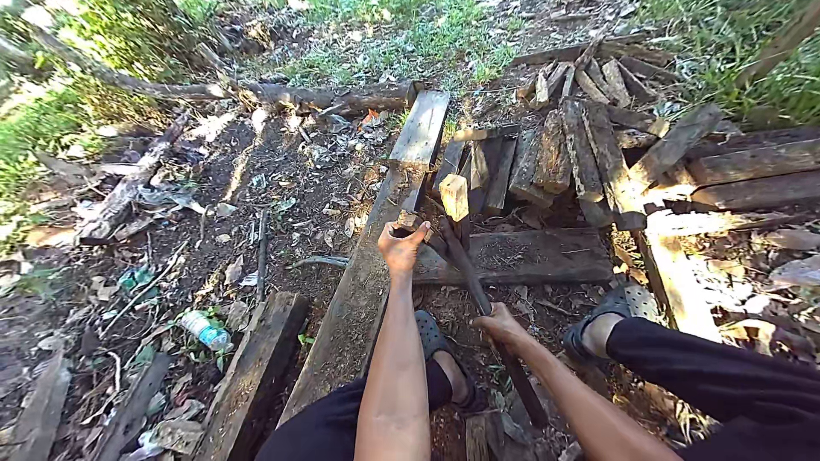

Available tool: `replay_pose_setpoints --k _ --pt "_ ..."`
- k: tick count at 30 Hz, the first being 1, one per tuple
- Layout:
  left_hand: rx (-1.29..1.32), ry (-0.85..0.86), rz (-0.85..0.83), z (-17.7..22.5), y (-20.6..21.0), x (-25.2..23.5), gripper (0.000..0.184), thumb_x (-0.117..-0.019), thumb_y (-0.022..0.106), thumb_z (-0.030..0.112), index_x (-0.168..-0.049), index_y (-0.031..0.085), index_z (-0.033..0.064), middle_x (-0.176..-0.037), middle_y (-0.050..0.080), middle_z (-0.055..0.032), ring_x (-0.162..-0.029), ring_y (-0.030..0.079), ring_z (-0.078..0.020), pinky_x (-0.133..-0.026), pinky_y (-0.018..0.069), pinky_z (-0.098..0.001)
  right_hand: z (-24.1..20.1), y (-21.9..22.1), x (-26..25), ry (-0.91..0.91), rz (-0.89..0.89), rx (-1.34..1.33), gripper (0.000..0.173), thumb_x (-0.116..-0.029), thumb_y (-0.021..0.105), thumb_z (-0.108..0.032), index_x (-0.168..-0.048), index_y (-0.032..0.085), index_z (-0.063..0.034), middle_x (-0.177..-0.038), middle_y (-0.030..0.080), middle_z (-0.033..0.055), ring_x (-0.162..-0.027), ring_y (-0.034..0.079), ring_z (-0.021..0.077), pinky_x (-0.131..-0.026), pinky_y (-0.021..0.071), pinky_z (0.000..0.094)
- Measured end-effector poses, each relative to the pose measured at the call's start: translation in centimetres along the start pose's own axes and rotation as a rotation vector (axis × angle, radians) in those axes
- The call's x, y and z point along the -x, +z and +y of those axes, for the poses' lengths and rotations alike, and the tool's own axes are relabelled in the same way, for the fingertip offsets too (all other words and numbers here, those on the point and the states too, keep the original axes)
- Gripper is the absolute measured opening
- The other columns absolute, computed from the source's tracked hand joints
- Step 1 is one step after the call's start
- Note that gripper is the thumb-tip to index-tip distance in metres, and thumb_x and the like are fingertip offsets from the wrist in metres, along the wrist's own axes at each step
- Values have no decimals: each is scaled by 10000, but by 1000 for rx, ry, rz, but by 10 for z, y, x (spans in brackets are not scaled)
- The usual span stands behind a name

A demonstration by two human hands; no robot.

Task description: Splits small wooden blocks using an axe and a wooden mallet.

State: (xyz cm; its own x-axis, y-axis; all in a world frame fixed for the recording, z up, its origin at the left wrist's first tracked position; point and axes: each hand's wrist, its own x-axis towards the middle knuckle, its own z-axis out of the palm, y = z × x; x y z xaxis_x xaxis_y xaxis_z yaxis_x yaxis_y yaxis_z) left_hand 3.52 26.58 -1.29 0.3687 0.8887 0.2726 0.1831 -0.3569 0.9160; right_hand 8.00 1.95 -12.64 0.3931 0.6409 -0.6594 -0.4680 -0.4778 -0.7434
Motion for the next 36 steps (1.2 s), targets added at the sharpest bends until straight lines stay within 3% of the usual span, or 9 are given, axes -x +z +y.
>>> replay_pose_setpoints --k 6,10,14,22,24,26,29,33,36 --pt "26 -89 32 -10 -16 5 533 -605 999 333 -996 699 128 -868 728 -56 -775 708 -191 -698 612 -443 6 -5 1 -9 -48 24 253 -809 740 -115 -982 561 -74 -536 490 32 -379 470 148 -378 445 320" --pt "75 -75 107 6 -13 16 481 -612 996 227 -947 711 31 -806 743 -70 -739 730 -168 -727 648 -392 6 -6 5 -113 160 333 454 -799 823 -405 -1029 682 -40 -729 649 127 -562 624 260 -559 557 486" --pt "-204 5 129 94 -14 11 506 -637 967 387 -985 746 94 -846 747 -44 -794 724 -176 -772 608 -465 -24 -4 24 -383 236 453 675 -879 596 -740 -919 680 -72 -688 627 88 -587 632 241 -596 556 486" --pt "-114 664 265 263 -51 -11 513 -717 931 377 -1000 684 29 -886 748 -34 -798 729 -103 -719 629 -321 -142 15 53 -790 229 414 701 -1014 373 -673 -1110 611 -21 -672 603 85 -518 602 207 -527 563 444" --pt "-104 645 213 251 -41 -5 527 -734 925 379 -1051 666 47 -926 743 -23 -836 732 -102 -728 643 -314 -123 15 42 -675 295 424 690 -1005 362 -706 -1099 595 -63 -662 602 96 -516 616 236 -523 570 471" --pt "-69 401 44 193 -29 23 722 -751 924 374 -1308 596 51 -1133 725 -87 -999 724 -177 -843 641 -383 -75 0 23 -497 336 544 721 -1008 362 -705 -1110 635 -45 -773 649 153 -681 663 311 -673 568 549" --pt "115 -32 -149 53 -4 71 1232 -642 985 338 -1619 253 171 -1471 556 -119 -1272 604 -239 -1011 571 -465 16 -35 -8 -135 256 659 859 -974 335 -771 -1118 671 7 -985 688 247 -918 694 403 -833 546 631" --pt "358 -209 -26 5 10 80 1267 -555 1026 190 -1549 253 52 -1415 561 -165 -1255 608 -222 -1049 558 -430 36 -54 -9 -102 256 616 865 -972 307 -784 -973 649 11 -847 642 208 -745 664 354 -703 550 573" --pt "351 -147 77 -13 13 64 957 -661 987 304 -1432 477 56 -1275 668 -121 -1153 669 -212 -990 587 -445 25 -52 -3 -89 272 722 882 -964 317 -792 -1066 665 12 -968 679 235 -907 694 393 -811 557 598"
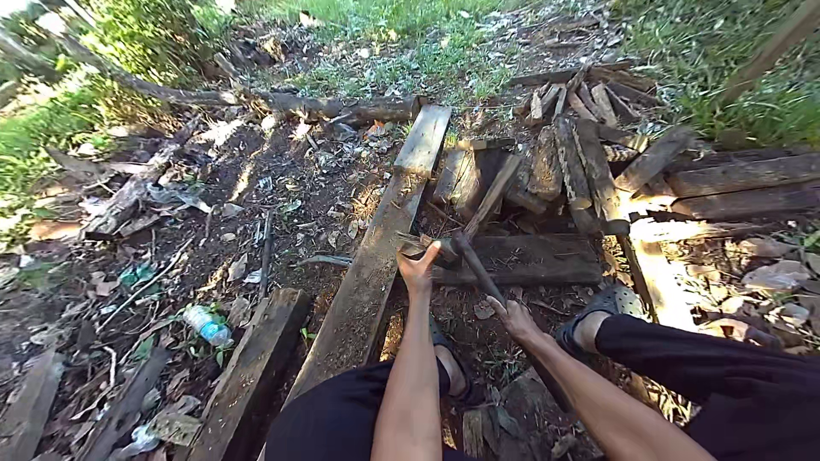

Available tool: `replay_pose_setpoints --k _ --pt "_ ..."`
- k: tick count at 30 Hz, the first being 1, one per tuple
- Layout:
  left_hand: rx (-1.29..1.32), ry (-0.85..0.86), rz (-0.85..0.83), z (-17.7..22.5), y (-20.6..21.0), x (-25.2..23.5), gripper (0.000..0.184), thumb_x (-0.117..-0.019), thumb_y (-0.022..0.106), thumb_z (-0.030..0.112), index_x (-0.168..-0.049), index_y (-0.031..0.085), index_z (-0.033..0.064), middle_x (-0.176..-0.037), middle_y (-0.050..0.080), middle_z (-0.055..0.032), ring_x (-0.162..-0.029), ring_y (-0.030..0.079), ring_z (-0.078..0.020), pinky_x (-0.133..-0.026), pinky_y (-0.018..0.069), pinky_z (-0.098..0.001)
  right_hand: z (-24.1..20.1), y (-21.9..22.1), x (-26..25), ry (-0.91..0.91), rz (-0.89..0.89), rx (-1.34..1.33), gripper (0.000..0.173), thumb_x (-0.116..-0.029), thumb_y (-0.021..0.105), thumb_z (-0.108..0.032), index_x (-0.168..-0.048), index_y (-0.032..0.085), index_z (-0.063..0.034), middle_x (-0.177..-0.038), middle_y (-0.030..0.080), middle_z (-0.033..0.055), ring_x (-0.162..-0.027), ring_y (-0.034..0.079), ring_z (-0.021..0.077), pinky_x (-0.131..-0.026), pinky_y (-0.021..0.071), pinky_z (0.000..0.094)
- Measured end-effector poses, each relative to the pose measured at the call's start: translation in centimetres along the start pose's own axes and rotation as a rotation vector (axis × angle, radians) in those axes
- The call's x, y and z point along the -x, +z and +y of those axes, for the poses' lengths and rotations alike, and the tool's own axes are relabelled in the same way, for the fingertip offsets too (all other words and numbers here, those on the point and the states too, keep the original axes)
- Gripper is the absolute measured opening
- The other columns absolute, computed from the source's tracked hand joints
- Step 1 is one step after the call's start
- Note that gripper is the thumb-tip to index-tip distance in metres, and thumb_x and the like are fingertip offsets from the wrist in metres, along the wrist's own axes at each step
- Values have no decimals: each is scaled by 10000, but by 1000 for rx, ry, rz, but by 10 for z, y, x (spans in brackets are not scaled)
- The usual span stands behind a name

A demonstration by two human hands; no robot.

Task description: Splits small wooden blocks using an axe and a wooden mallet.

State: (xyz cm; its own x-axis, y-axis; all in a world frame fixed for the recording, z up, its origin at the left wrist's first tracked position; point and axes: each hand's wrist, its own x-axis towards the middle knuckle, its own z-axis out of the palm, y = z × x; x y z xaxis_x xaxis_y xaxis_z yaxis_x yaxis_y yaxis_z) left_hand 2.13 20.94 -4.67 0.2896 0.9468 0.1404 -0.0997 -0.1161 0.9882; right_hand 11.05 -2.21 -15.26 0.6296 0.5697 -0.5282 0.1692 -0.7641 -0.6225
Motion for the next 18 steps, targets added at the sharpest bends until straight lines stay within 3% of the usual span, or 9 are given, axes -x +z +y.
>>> replay_pose_setpoints --k 2,6,8,11,12,15,18 --pt "4 12 62 -5 -1 -12 671 -729 952 313 -1250 634 33 -1102 738 -113 -1011 723 -203 -904 618 -437 0 -2 1 -22 1 72 889 -950 347 -802 -1120 659 13 -1046 683 255 -1018 684 422 -873 543 624" --pt "-64 -22 100 -4 -19 -13 579 -816 890 271 -1257 624 5 -1091 730 -131 -1000 716 -200 -912 603 -427 7 3 6 -54 2 93 901 -932 343 -826 -1094 666 0 -1045 687 244 -1039 679 424 -876 533 641" --pt "-61 -76 134 -7 -26 -11 552 -844 867 258 -1253 605 -3 -1056 710 -160 -932 710 -231 -831 614 -444 8 4 6 -41 4 -25 882 -930 362 -823 -1029 672 -3 -950 680 220 -923 686 393 -823 539 621" --pt "-14 -134 123 -9 -39 -11 538 -880 840 275 -1273 591 5 -1064 706 -181 -901 727 -275 -764 644 -483 8 8 5 64 -42 -393 767 -951 407 -783 -899 624 -49 -657 575 91 -509 580 227 -507 534 429" --pt "-2 -144 122 -10 -43 -11 543 -876 845 275 -1274 593 5 -1071 708 -186 -909 731 -288 -769 648 -495 6 7 7 129 -78 -538 732 -968 415 -760 -905 602 -55 -615 550 66 -449 547 196 -446 519 386" --pt "-12 -119 133 -12 -45 -13 491 -857 861 229 -1213 619 -7 -1021 717 -178 -877 731 -272 -765 646 -475 13 2 7 246 -114 -728 688 -996 420 -716 -1020 577 -46 -618 536 64 -432 539 194 -423 527 383" --pt "-132 -88 127 -9 -40 -6 426 -854 852 239 -1147 659 -2 -980 724 -141 -886 711 -220 -815 607 -432 43 4 12 242 -64 -536 775 -975 395 -759 -1106 606 -26 -700 578 110 -518 586 241 -509 556 445"
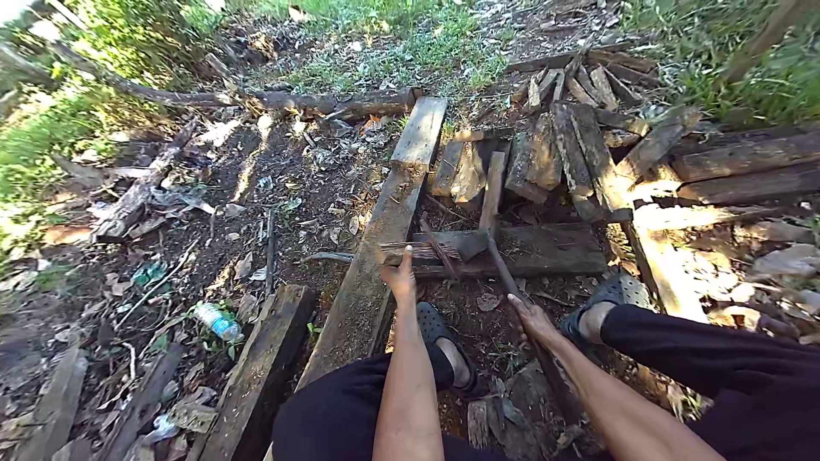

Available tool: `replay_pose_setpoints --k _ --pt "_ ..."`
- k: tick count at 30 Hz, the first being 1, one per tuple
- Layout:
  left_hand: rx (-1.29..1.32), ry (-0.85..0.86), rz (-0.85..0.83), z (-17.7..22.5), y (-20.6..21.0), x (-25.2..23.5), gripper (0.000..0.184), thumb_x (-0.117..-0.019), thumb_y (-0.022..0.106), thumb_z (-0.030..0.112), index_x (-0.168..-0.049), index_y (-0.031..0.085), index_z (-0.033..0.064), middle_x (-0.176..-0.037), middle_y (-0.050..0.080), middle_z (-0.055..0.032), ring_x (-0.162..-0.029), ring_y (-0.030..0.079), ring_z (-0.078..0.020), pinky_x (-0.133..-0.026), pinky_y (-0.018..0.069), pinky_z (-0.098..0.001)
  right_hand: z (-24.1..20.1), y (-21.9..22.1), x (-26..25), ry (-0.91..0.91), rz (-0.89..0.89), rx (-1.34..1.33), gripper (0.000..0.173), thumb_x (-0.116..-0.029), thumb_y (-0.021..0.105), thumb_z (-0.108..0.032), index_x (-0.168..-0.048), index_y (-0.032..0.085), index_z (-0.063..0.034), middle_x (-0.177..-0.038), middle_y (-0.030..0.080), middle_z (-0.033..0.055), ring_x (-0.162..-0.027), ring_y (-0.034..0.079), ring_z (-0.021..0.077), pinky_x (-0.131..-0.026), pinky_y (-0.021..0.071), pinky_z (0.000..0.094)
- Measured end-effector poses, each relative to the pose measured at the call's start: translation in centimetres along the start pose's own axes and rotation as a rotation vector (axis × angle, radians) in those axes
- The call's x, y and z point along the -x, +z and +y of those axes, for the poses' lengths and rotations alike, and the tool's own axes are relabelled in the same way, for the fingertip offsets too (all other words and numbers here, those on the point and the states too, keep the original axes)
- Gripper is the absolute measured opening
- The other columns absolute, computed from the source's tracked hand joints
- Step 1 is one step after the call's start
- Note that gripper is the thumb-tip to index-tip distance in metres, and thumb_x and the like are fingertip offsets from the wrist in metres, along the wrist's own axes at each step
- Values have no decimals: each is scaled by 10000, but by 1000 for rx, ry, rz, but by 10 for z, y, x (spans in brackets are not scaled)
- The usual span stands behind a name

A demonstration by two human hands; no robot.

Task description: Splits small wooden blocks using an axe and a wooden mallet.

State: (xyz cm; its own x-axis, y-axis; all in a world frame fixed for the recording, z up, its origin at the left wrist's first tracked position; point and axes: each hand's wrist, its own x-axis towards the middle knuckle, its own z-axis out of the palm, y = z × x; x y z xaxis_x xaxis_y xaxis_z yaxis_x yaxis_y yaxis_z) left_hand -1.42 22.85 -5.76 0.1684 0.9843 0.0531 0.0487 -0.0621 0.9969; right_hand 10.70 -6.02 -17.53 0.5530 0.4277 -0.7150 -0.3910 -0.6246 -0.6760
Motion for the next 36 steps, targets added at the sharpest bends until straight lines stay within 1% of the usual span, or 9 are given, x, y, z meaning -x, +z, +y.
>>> replay_pose_setpoints --k 2,4,9,14,18,24,28,34,36 --pt "-81 -1 -18 5 2 5 487 -849 844 280 -1188 657 -16 -994 729 -157 -916 717 -235 -844 608 -454 9 -7 -1 -7 65 255 866 -963 356 -788 -1130 661 6 -877 678 220 -737 688 358 -685 585 566" --pt "-144 -30 -43 15 0 7 554 -834 863 299 -1229 645 -22 -1047 735 -171 -975 723 -240 -910 600 -458 4 -11 -1 -17 87 519 898 -968 355 -775 -1208 679 28 -1167 676 313 -1117 651 478 -940 503 678" --pt "-203 -4 -78 18 7 8 514 -870 812 362 -1182 673 -22 -1014 741 -168 -955 726 -243 -910 593 -476 -42 1 -3 -354 234 711 785 -983 528 -629 -1302 605 84 -1391 495 406 -1302 492 571 -1020 413 738" --pt "-242 60 -126 7 10 6 616 -860 803 427 -1285 631 15 -1074 745 -149 -1011 728 -236 -954 582 -488 -122 58 -16 -715 191 557 873 -840 788 -556 -1423 529 40 -1436 450 394 -1287 500 567 -1027 435 717" --pt "-228 39 -136 4 8 11 651 -842 812 445 -1298 626 19 -1113 738 -151 -1049 718 -238 -976 571 -489 -153 100 -36 -718 118 594 957 -808 814 -560 -1495 454 0 -1468 440 365 -1299 499 552 -1003 440 731" --pt "-209 -12 -115 -3 -1 12 631 -843 801 468 -1264 653 21 -1127 734 -152 -1075 706 -242 -996 555 -486 -158 110 -49 -734 113 722 572 -944 705 -365 -1357 584 13 -1354 558 332 -1256 549 519 -987 444 726" --pt "-133 -72 -54 3 -12 10 484 -866 814 371 -1135 696 -15 -1012 733 -165 -949 710 -252 -909 582 -479 -159 103 -30 -863 86 730 332 -979 615 -188 -1245 681 -1 -1148 698 281 -1086 668 486 -922 501 706" --pt "-29 1 -21 -8 -11 -2 303 -846 849 175 -1014 705 -32 -865 739 -123 -804 723 -184 -787 620 -407 -113 62 -15 -544 -2 708 303 -963 590 -287 -1083 702 -33 -998 715 194 -956 703 376 -852 556 622" --pt "-55 -8 -19 -9 -12 -8 336 -870 830 180 -1067 683 -49 -906 734 -142 -840 721 -200 -816 616 -422 -88 48 -20 -450 -48 694 321 -933 627 -311 -1019 713 -14 -968 713 207 -944 698 388 -852 547 634"
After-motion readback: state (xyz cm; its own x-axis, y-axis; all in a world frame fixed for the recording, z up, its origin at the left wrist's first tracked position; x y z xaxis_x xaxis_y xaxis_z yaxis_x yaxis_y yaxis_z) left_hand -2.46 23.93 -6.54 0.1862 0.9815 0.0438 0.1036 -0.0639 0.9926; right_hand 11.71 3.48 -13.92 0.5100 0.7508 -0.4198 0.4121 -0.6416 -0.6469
